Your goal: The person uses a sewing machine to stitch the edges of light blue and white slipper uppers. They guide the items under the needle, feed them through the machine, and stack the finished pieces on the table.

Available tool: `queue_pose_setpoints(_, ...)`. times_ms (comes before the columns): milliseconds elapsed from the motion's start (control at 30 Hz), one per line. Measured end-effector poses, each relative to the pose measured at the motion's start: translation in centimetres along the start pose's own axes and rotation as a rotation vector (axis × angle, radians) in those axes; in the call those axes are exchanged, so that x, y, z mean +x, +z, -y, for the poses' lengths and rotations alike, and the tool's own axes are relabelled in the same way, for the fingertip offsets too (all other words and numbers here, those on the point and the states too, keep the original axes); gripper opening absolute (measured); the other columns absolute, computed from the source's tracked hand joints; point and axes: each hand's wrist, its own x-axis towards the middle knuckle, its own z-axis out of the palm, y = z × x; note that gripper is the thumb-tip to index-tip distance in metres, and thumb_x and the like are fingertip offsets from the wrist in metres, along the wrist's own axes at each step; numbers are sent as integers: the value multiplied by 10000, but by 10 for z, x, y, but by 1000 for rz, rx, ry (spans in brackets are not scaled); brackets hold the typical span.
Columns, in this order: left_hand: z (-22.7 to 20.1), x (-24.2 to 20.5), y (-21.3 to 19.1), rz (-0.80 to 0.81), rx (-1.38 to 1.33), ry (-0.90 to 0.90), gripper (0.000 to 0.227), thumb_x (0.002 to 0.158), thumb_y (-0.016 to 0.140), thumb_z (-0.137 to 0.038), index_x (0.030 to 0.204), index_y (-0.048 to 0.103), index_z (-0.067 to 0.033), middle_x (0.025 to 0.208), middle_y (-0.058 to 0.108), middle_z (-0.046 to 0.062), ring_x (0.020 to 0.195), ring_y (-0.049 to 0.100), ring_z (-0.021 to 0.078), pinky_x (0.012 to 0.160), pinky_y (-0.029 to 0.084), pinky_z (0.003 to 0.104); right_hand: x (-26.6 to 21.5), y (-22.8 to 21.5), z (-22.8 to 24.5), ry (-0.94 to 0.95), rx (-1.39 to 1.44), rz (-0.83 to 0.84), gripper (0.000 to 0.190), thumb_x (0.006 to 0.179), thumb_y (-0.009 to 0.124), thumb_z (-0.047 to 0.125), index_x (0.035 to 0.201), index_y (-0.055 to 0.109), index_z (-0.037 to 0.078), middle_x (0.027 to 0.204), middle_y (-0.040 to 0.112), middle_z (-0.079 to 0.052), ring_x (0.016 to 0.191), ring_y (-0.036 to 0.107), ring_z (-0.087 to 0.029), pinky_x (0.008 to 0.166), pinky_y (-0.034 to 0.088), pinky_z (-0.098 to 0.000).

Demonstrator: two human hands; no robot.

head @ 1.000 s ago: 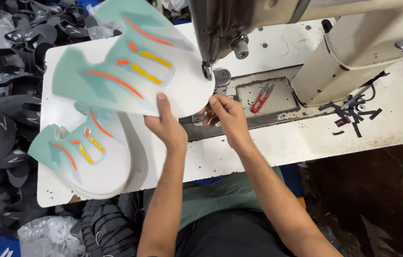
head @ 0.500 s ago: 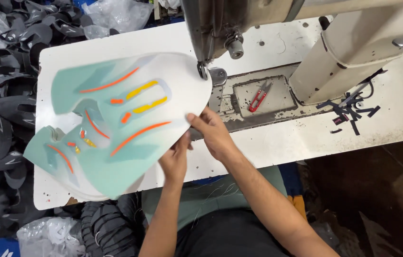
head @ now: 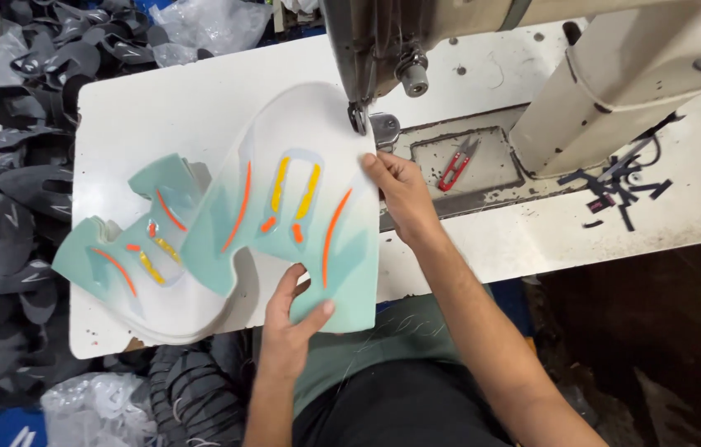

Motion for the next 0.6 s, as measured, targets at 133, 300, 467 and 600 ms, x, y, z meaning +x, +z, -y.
queue_pose_setpoints(133,-37,11,55,-220,93,-84,717,806,766,-129,1439,495,69,1246,636,166,1016,613,261,807,502,430,-10,2,11,-42,-47,29,334,1036,613,267,1181,697,-22,967,720,-15,846,627,-68,777,518,-256)
queue_pose_setpoints(300,-32,27,68,-301,243,50,606,848,750,-141,1378,545,69,1192,688,141,1037,653,227,811,550,379,-17,-1,13,-54,-60,41,339,1014,618,253,1224,678,-7,1013,716,7,906,628,-56,832,522,-244)
queue_pose_setpoints(467,-26,52,71,-307,292,283,556,915,759,-179,1363,565,86,1249,674,166,1191,622,233,994,518,361,-8,0,19,-93,-101,37,334,1043,610,260,1200,699,-21,979,700,15,880,593,-48,804,497,-233)
queue_pose_setpoints(600,-32,68,75,-348,306,286,558,909,758,-166,1365,556,85,1279,663,166,1227,610,244,1022,501,371,-5,-1,18,-79,-101,40,327,1043,599,269,1168,702,-15,942,683,25,845,576,-42,765,491,-231)
